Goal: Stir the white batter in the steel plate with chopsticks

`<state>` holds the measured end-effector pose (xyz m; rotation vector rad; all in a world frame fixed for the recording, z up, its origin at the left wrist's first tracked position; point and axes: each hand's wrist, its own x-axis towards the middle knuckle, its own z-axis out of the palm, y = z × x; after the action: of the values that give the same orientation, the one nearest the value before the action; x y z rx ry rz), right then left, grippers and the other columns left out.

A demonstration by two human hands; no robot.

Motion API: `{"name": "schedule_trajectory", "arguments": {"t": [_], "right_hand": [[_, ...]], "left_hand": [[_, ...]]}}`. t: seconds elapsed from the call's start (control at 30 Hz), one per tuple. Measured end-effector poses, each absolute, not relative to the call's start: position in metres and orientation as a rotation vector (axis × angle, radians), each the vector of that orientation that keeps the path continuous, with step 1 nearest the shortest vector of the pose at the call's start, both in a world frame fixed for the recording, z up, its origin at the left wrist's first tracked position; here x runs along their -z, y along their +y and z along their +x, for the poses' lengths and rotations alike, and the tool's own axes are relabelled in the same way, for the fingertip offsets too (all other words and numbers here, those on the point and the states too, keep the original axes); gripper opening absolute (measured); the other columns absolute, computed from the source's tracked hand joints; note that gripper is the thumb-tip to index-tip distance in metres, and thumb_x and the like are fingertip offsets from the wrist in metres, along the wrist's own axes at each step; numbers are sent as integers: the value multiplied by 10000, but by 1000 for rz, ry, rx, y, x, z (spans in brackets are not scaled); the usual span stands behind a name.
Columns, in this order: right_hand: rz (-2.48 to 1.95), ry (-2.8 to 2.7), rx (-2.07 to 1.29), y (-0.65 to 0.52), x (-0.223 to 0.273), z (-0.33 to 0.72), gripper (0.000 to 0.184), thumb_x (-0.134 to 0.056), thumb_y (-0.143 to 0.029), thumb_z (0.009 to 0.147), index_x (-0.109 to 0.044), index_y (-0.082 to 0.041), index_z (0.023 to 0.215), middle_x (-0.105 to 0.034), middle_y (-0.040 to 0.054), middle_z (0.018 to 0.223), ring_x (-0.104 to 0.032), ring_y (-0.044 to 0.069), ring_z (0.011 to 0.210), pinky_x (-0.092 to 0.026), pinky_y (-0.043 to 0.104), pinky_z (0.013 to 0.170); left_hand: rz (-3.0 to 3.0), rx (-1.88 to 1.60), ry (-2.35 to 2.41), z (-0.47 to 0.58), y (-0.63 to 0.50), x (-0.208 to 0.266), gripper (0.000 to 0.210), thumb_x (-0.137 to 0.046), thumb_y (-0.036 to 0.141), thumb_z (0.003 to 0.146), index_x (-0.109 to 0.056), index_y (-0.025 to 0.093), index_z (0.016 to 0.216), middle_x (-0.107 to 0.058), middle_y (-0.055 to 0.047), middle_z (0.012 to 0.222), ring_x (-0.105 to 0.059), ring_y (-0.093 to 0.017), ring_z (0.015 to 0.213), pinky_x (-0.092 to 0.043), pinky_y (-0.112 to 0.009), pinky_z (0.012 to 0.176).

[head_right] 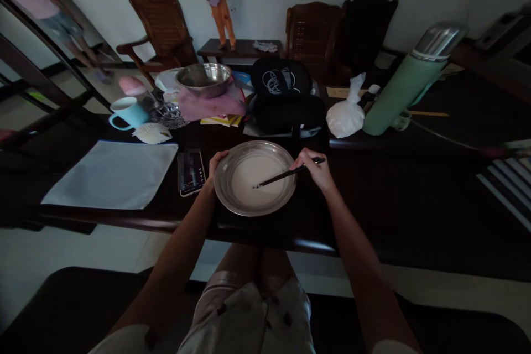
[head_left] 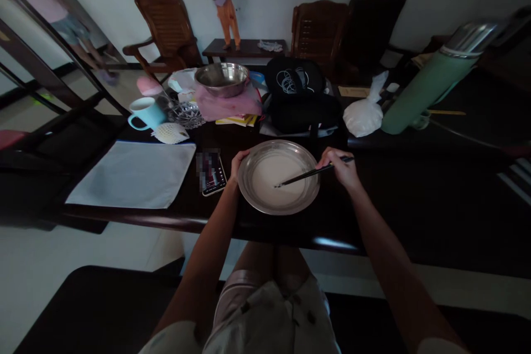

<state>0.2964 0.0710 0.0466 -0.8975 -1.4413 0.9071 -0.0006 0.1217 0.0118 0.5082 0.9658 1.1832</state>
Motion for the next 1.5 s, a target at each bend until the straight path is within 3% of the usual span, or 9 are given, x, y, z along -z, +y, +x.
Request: {"name": "schedule_trajectory", "arguments": {"t": [0.13,0.3,0.53,0.67,0.77,0.97,1.17,1.37,1.5], "right_hand": [[-951,-1497,-867,76,-52,286,401,-618,-552,854,-664,-222,631,-711,22,649,-700,195,679,-525,342,709],[-917,-1345,-830,84,-54,299,477,-585,-553,876,-604,-216,539,-639,9,514,-652,173,542,-489,305,573],[-940,-1473,-896,83,-52,284,422,-621,-584,837,-650,-220,625,-694,13,617,-683,181,633,-522,331,702],[-956,-1322,-787,81,-48,286,459,-589,-575,864,-609,-217,577,-661,8,557,-652,169,576,-500,315,635],[-887,-1290,-818,76,-44,291,478,-573,-542,887,-593,-217,538,-628,9,509,-628,163,533,-473,301,565],[-952,-1435,-850,70,-43,286,376,-636,-517,856,-667,-214,635,-691,18,630,-680,180,642,-517,331,693],[-909,-1265,-844,70,-40,296,457,-590,-533,881,-609,-212,555,-633,5,536,-640,162,537,-484,303,579],[-976,-1435,-897,68,-42,286,395,-640,-564,833,-665,-220,640,-708,20,645,-690,188,659,-532,338,702],[-1004,-1280,-782,70,-42,295,434,-613,-556,857,-630,-215,590,-684,11,593,-668,171,590,-515,317,639]], "left_hand": [[515,-1191,929,1,123,-12,223,-558,265,723,-727,160,824,-734,-23,692,-712,-261,861,-543,-375,864],[475,-1176,881,4,122,-16,201,-573,256,722,-723,154,808,-740,-25,707,-719,-260,858,-548,-353,858],[480,-1167,872,7,126,-19,221,-514,213,763,-725,156,796,-711,-13,624,-713,-232,806,-552,-315,787],[485,-1154,840,6,126,-19,228,-509,210,768,-728,147,771,-675,-14,570,-701,-218,724,-548,-306,750],[479,-1151,848,7,127,-19,222,-520,214,764,-733,154,780,-698,-18,614,-707,-236,781,-552,-324,779],[448,-1182,937,6,127,-20,209,-513,195,775,-711,171,709,-728,-14,676,-708,-220,821,-550,-299,794],[467,-1162,942,6,127,-20,190,-540,241,779,-715,177,743,-731,-12,683,-711,-231,808,-557,-325,786],[462,-1155,936,7,126,-22,183,-551,268,773,-707,177,740,-727,-16,681,-705,-227,767,-556,-327,776],[488,-1145,932,7,127,-20,186,-544,268,769,-700,180,718,-715,-11,657,-702,-221,760,-552,-323,789]]}}
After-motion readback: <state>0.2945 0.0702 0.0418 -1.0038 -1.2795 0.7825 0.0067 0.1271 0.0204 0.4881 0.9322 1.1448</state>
